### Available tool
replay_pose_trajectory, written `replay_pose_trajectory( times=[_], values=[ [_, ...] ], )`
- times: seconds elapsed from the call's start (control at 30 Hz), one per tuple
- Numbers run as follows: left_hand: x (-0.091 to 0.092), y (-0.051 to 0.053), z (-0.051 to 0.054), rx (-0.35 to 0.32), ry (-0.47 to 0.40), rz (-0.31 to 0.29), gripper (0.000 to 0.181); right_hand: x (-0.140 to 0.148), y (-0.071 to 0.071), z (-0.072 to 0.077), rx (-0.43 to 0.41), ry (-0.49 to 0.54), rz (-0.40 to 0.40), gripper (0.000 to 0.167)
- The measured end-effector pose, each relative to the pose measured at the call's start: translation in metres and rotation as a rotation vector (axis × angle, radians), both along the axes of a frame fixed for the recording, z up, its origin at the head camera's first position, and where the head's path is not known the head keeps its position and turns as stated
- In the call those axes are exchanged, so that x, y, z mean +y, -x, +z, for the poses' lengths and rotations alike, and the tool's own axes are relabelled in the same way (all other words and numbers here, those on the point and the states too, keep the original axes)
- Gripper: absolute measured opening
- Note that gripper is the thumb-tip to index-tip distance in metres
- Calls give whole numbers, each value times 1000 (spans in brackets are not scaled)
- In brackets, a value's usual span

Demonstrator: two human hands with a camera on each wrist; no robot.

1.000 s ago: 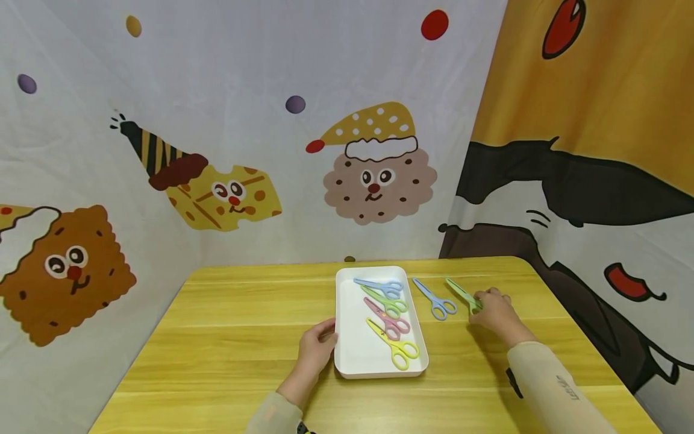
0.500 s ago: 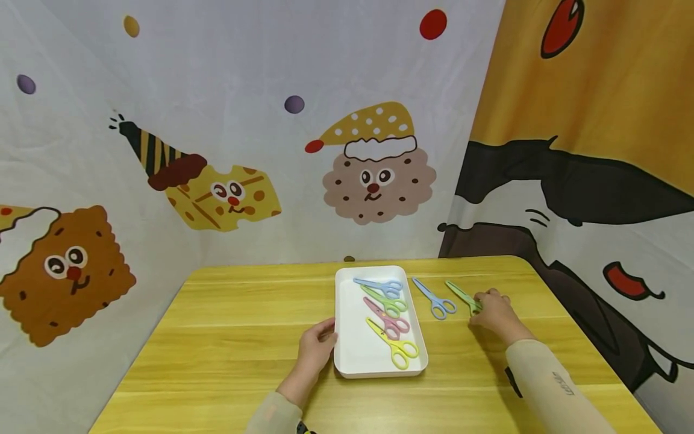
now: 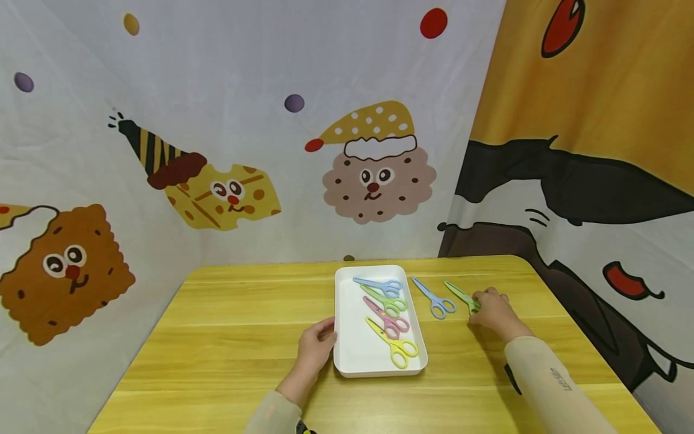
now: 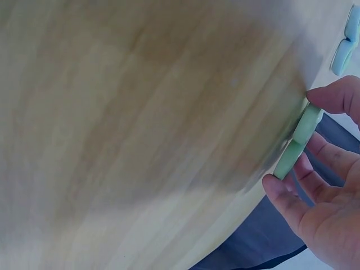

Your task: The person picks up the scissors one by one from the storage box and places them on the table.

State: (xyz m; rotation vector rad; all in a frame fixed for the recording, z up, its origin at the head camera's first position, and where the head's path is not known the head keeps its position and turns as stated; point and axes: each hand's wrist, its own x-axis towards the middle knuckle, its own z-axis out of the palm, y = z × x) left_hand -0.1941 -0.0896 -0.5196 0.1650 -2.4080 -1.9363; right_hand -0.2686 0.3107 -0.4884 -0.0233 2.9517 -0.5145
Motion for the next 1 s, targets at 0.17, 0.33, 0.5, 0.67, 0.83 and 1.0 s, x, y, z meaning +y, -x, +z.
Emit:
replay_pose_trajectory(
  times=[0.17, 0.33, 0.5, 0.67, 0.83, 1.0],
  values=[
    [0, 0, 1, -2, -3, 5, 34, 1, 2, -1, -5, 1, 1, 63],
    [0, 0, 1, -11, -8, 6, 34, 3, 4, -3, 4, -11, 20, 63],
    [0, -1, 0, -8, 0, 9, 34, 3, 5, -1, 5, -12, 29, 63],
    [0, -1, 0, -18, -4, 12, 34, 3, 6, 0, -8, -7, 26, 63],
    [0, -1, 1, -22, -3, 13, 34, 4, 8, -2, -4, 3, 35, 62],
    [0, -1, 0, -25, -3, 12, 34, 6, 8, -3, -12, 14, 39, 61]
  ],
)
